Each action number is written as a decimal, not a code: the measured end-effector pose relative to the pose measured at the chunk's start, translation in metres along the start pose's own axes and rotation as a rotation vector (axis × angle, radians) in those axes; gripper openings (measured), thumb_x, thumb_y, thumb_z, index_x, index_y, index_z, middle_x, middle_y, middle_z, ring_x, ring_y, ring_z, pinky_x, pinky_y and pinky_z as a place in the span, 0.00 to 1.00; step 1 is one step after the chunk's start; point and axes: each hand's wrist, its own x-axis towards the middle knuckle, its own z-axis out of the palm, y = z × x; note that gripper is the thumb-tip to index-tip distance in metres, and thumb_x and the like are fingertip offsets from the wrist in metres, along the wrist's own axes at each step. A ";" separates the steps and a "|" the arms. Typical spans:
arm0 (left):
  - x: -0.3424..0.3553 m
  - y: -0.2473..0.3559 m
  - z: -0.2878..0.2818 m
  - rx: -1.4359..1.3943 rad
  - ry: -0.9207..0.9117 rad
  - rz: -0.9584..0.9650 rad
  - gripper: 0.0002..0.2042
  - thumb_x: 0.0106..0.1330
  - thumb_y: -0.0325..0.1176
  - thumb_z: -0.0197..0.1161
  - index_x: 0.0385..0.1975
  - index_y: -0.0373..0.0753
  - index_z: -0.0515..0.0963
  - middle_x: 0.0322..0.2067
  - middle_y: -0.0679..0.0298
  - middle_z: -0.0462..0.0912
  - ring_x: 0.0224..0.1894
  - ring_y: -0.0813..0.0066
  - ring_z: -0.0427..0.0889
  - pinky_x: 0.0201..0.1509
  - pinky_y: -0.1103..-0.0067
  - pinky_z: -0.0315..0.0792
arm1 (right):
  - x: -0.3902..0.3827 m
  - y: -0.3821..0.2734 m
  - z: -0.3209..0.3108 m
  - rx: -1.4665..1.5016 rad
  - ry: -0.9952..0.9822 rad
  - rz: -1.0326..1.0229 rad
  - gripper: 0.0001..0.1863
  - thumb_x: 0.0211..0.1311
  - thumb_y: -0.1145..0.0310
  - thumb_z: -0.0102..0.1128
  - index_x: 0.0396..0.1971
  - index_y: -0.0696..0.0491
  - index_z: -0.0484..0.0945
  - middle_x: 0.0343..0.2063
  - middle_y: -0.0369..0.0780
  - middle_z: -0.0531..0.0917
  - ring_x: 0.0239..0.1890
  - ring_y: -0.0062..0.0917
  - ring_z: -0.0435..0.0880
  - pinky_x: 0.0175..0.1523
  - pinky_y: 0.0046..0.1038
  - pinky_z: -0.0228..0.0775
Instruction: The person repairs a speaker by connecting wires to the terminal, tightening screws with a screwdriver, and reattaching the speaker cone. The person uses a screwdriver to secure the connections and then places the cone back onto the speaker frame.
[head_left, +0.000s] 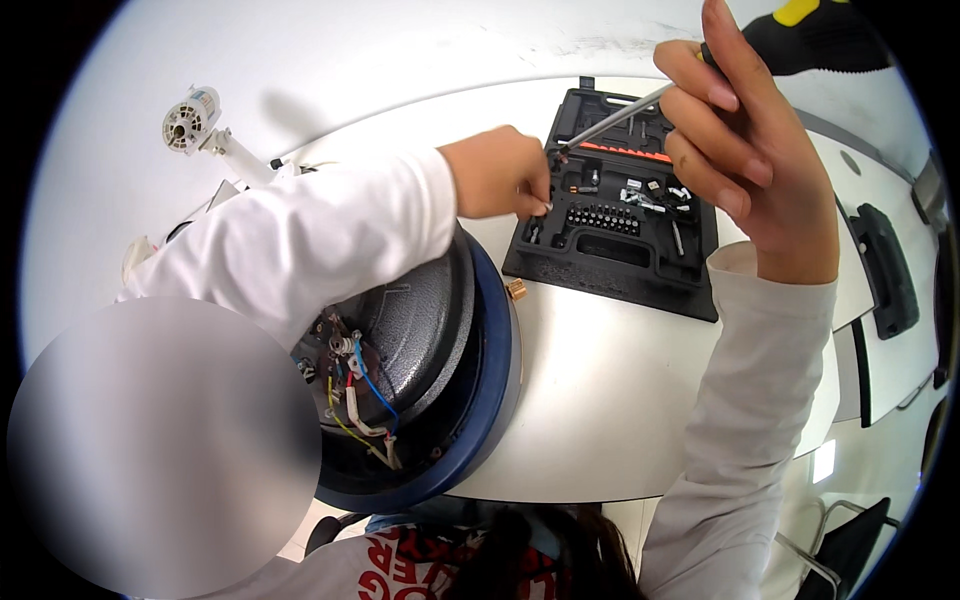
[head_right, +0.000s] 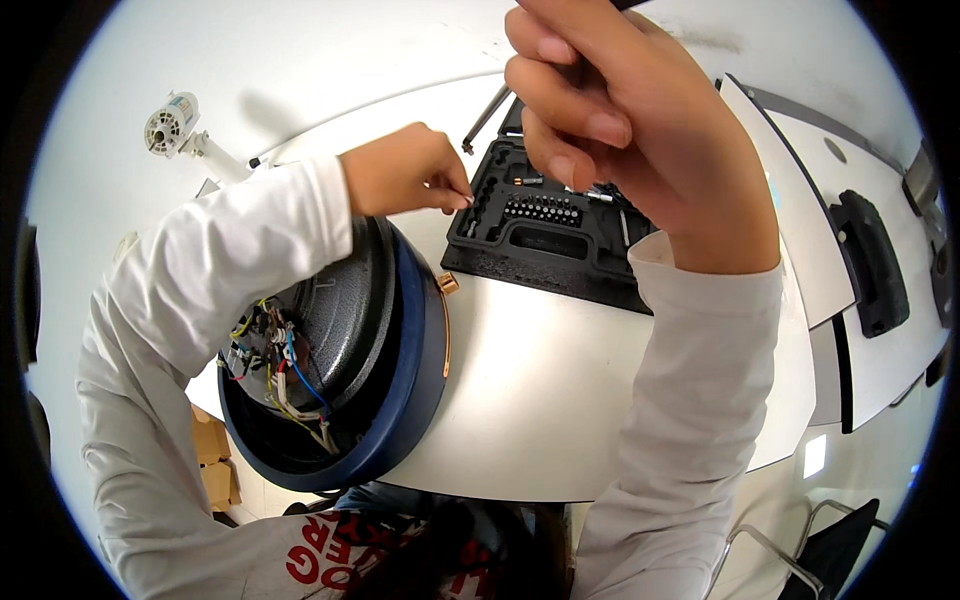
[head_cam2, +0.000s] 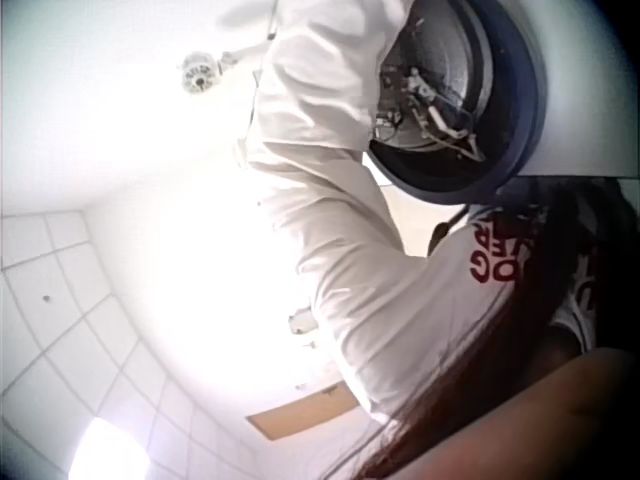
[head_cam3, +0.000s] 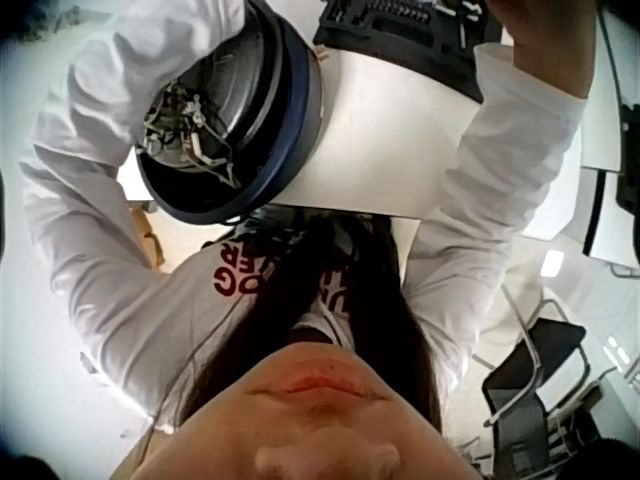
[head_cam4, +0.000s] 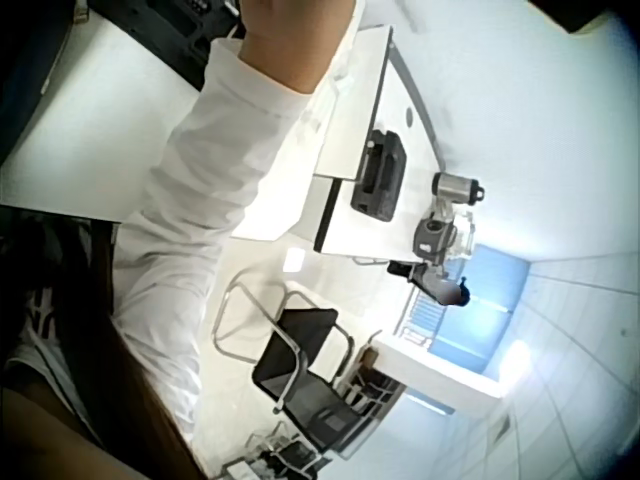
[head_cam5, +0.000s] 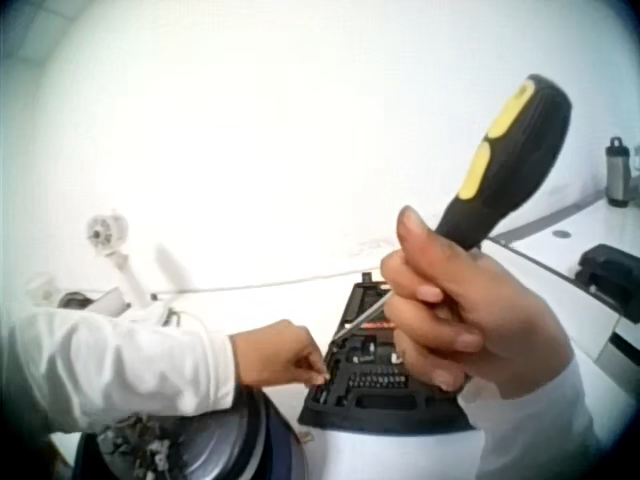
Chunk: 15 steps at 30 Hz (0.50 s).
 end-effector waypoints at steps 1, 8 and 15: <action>0.006 0.001 0.007 0.146 0.005 0.041 0.07 0.55 0.31 0.61 0.28 0.35 0.81 0.24 0.59 0.82 0.28 0.68 0.81 0.34 0.76 0.73 | -0.001 0.000 0.001 -0.014 0.019 0.020 0.26 0.69 0.47 0.26 0.13 0.45 0.56 0.02 0.29 0.57 0.04 0.17 0.61 0.11 0.17 0.54; 0.023 0.012 0.029 0.364 -0.083 0.025 0.06 0.52 0.34 0.61 0.27 0.42 0.81 0.26 0.62 0.82 0.31 0.64 0.80 0.37 0.73 0.74 | -0.007 -0.006 0.017 -0.030 0.064 -0.021 0.26 0.68 0.45 0.26 0.12 0.45 0.56 0.02 0.29 0.57 0.04 0.17 0.61 0.11 0.16 0.56; 0.029 0.012 0.034 0.293 -0.099 -0.001 0.09 0.53 0.35 0.61 0.32 0.41 0.80 0.30 0.62 0.82 0.35 0.66 0.81 0.41 0.74 0.73 | 0.000 0.010 -0.010 0.105 -0.192 -0.270 0.23 0.70 0.50 0.29 0.15 0.47 0.56 0.02 0.27 0.55 0.00 0.09 0.55 0.07 0.07 0.42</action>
